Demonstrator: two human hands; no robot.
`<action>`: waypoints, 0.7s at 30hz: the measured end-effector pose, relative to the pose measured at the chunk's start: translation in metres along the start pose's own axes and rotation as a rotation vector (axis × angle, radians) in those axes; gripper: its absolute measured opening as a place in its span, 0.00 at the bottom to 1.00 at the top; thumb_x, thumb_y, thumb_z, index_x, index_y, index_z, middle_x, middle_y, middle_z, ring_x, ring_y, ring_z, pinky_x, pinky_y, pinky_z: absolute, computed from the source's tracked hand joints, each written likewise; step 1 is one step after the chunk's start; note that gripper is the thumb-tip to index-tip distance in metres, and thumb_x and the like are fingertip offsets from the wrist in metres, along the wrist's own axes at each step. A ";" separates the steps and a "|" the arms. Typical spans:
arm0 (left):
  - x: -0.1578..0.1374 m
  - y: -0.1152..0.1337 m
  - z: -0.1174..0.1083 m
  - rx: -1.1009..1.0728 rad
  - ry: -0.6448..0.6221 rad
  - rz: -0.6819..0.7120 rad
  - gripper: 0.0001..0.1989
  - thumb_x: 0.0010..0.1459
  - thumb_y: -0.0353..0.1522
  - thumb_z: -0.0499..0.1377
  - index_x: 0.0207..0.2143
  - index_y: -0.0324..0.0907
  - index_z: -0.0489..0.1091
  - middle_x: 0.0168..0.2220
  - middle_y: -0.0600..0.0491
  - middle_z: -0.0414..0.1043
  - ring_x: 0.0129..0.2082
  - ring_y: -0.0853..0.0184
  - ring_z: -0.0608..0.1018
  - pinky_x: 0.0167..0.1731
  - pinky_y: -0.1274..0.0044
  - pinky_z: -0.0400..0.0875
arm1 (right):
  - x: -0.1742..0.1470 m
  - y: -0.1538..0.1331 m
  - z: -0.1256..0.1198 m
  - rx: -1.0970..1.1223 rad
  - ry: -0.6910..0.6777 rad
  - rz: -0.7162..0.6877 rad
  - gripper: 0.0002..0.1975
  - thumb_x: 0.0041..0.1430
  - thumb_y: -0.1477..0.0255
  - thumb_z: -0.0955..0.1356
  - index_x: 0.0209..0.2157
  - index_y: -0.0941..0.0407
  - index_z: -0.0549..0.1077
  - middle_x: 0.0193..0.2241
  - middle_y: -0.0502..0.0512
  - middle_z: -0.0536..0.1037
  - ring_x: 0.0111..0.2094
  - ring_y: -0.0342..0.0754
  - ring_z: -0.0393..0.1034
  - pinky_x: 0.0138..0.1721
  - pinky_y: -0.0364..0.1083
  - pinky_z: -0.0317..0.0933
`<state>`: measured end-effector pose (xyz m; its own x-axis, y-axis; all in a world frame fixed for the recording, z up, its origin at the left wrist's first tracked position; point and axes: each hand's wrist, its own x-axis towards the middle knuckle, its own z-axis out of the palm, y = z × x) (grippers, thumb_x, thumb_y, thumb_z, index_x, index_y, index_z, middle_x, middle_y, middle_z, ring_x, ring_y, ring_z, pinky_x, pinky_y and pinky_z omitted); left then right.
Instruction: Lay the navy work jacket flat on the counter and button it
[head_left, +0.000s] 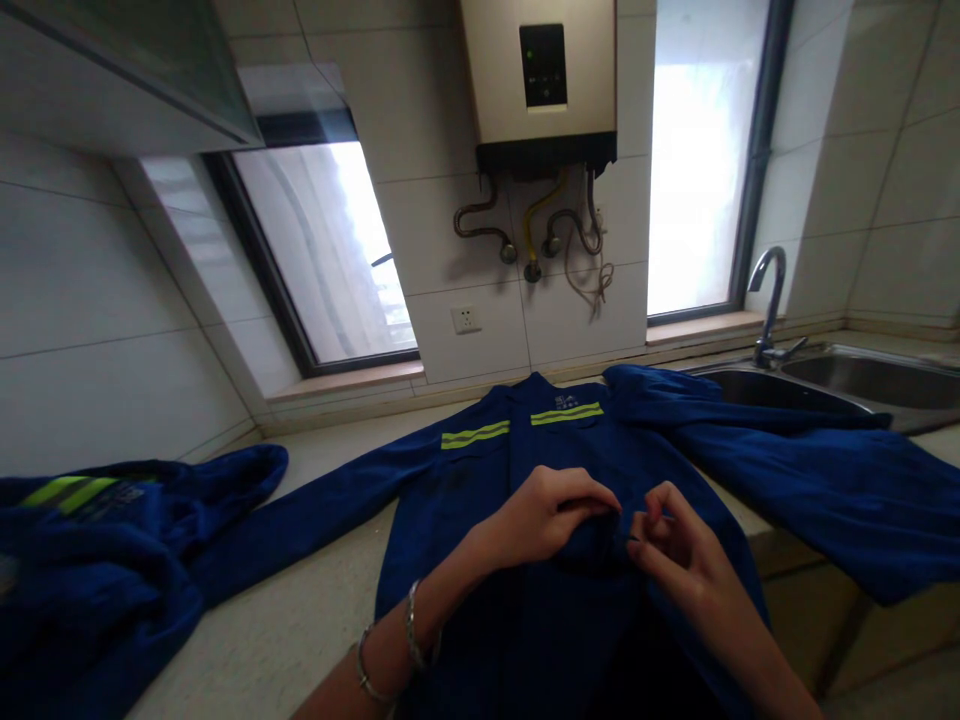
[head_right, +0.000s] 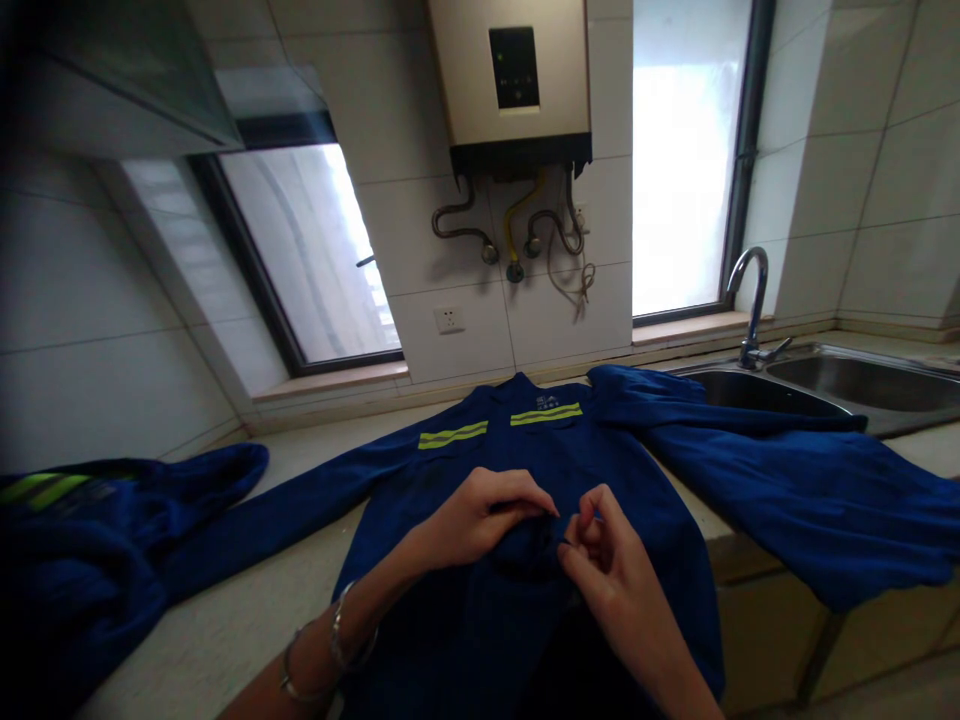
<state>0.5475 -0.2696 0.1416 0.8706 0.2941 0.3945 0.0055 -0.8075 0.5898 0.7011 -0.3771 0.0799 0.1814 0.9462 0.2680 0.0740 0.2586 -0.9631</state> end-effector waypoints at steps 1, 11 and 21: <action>0.000 0.000 -0.001 0.002 -0.008 0.002 0.10 0.60 0.28 0.52 0.39 0.37 0.73 0.36 0.50 0.74 0.36 0.71 0.75 0.39 0.82 0.67 | 0.001 -0.001 0.000 -0.010 -0.006 0.002 0.11 0.57 0.70 0.64 0.30 0.54 0.53 0.24 0.43 0.58 0.25 0.37 0.52 0.25 0.37 0.50; -0.002 -0.005 -0.002 0.017 -0.063 0.039 0.11 0.61 0.30 0.53 0.41 0.37 0.73 0.34 0.50 0.74 0.34 0.71 0.74 0.37 0.81 0.66 | 0.004 -0.003 0.000 -0.081 -0.067 0.029 0.11 0.54 0.75 0.63 0.28 0.54 0.52 0.23 0.43 0.55 0.24 0.39 0.49 0.26 0.40 0.49; -0.004 -0.001 -0.002 0.067 -0.166 0.133 0.13 0.60 0.26 0.52 0.45 0.39 0.73 0.37 0.48 0.75 0.39 0.69 0.74 0.40 0.79 0.68 | 0.005 -0.005 0.001 -0.172 -0.071 0.031 0.10 0.52 0.76 0.63 0.27 0.54 0.53 0.23 0.43 0.53 0.24 0.39 0.47 0.24 0.40 0.47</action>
<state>0.5428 -0.2694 0.1408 0.9347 0.0993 0.3412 -0.0866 -0.8675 0.4898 0.7003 -0.3735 0.0863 0.1173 0.9661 0.2300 0.2371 0.1976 -0.9512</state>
